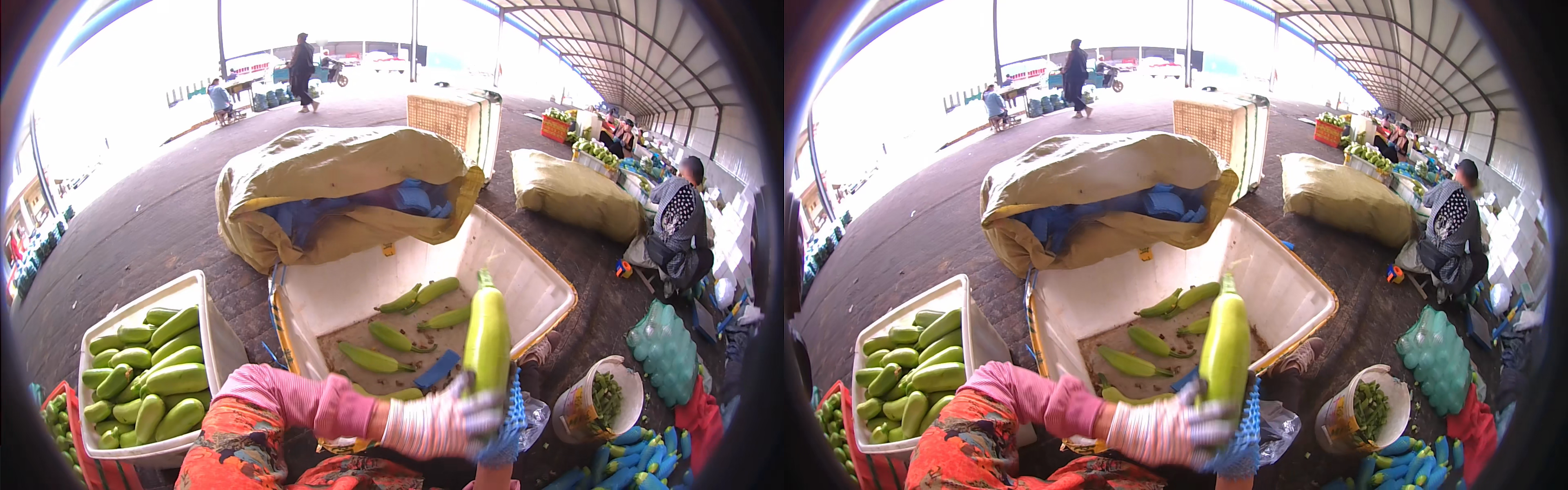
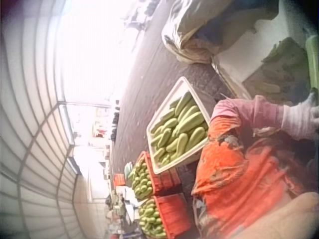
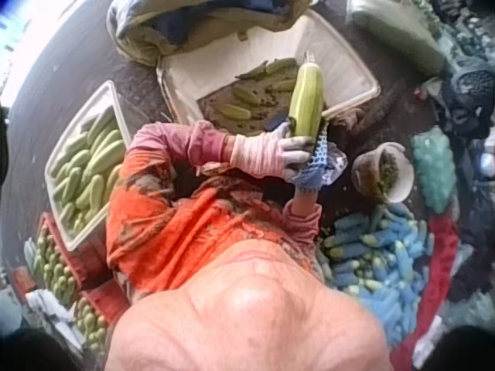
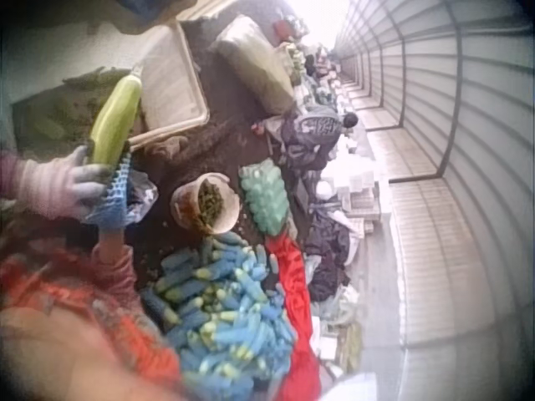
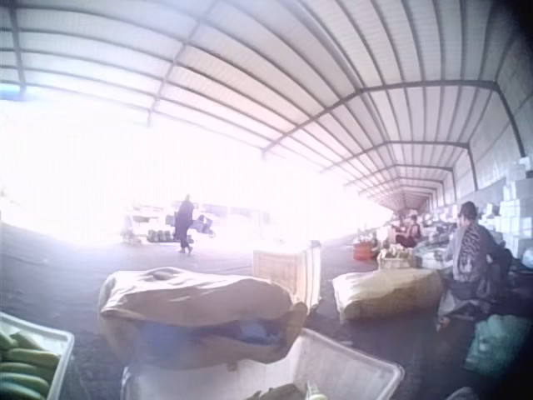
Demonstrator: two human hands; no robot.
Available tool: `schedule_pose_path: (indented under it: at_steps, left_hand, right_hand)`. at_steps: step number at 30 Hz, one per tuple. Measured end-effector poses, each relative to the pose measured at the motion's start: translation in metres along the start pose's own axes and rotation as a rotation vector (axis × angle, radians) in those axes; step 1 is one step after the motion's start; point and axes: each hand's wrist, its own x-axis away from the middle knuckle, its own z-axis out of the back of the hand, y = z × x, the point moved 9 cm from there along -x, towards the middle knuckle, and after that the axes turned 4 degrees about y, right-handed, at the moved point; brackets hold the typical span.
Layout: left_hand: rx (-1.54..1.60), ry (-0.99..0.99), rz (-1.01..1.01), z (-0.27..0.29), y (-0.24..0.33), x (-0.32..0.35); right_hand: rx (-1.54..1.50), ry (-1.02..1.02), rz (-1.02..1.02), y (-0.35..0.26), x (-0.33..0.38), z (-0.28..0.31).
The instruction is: The person sits on the ground and repeatedly picks up green vegetables, wraps each one in a blue foam net, and places the wrapped items into a plastic bag. The person handles the vegetables one at a time throughout the clip.
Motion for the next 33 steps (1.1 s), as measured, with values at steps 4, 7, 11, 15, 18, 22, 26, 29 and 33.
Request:
schedule_pose_path:
  at_steps: [4,7,11,15,18,22,26,29,33]
  left_hand:
    - [0.809,-0.036,0.066,-0.032,0.034,0.010]
    - [1.152,0.255,0.380,-0.041,-0.024,0.009]
    - [0.751,0.563,0.512,-0.040,-0.091,-0.001]
    - [0.498,0.445,0.449,-0.069,-0.122,-0.029]
    - [0.702,0.257,0.235,-0.099,-0.122,-0.045]
    - [0.658,0.341,0.985,-0.214,-0.269,0.038]
    - [0.206,-0.577,1.407,-0.386,-0.336,0.171]
    - [0.152,-0.582,1.493,-0.444,-0.328,0.217]
    - [0.087,-0.497,1.519,-0.429,-0.319,0.209]
  right_hand:
    - [-1.253,-0.025,-0.527,0.046,0.076,-0.025]
    - [-1.904,0.082,-0.773,0.065,0.119,-0.051]
    - [-2.088,0.304,-0.842,0.083,0.128,-0.060]
    - [-1.845,0.431,-0.963,0.120,0.141,-0.063]
    - [-1.648,0.534,-1.075,0.144,0.174,-0.053]
    - [-1.384,0.659,-1.236,0.167,0.228,-0.030]
    - [-1.162,0.736,-1.397,0.175,0.277,-0.003]
    - [-1.077,0.792,-1.511,0.167,0.315,-0.002]
    - [-1.042,0.857,-1.634,0.160,0.375,-0.013]
